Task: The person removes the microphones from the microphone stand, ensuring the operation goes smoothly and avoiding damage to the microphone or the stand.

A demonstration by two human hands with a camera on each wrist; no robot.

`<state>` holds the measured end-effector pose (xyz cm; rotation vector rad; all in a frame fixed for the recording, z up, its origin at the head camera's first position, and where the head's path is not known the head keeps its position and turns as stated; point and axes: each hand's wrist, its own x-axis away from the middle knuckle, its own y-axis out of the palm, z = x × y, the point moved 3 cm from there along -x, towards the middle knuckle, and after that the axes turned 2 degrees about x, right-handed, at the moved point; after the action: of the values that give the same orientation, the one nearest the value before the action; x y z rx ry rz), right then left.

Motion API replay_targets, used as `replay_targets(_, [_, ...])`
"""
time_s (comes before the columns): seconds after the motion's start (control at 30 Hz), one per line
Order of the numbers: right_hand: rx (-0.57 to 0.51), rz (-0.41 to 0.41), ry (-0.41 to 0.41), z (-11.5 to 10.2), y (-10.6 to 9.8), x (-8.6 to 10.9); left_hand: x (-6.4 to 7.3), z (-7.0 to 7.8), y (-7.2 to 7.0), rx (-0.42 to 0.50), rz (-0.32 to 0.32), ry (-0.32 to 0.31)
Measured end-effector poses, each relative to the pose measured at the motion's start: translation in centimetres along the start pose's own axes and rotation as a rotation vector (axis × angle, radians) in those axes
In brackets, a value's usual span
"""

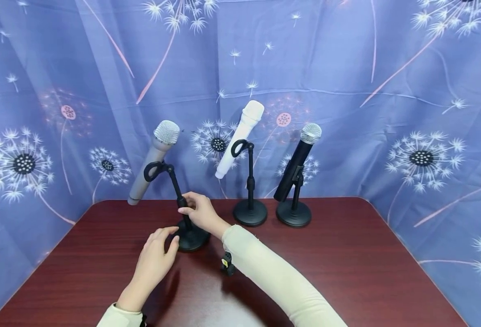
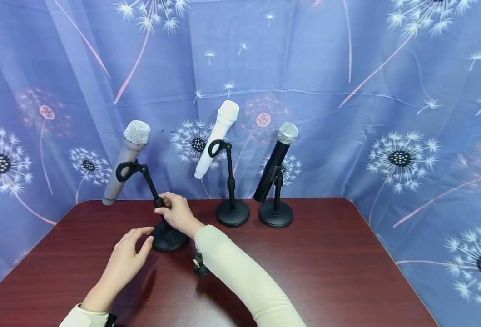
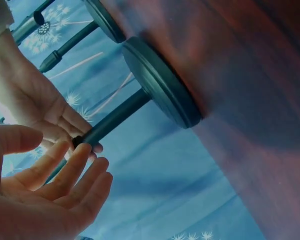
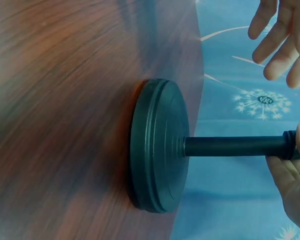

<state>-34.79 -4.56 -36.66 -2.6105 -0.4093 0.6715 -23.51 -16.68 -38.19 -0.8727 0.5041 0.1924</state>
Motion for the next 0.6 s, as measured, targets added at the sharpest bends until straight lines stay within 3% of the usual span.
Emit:
replay_targets(0.33, [-0.031, 0.004, 0.017, 0.6, -2.1, 1.4, -0.1, 0.7, -0.9, 0.001, 0.012, 0.033])
replay_targets(0.6, [-0.032, 0.001, -0.012, 1.3, -3.9, 2.6, 0.3, 0.0, -1.3, -0.002, 0.032, 0.036])
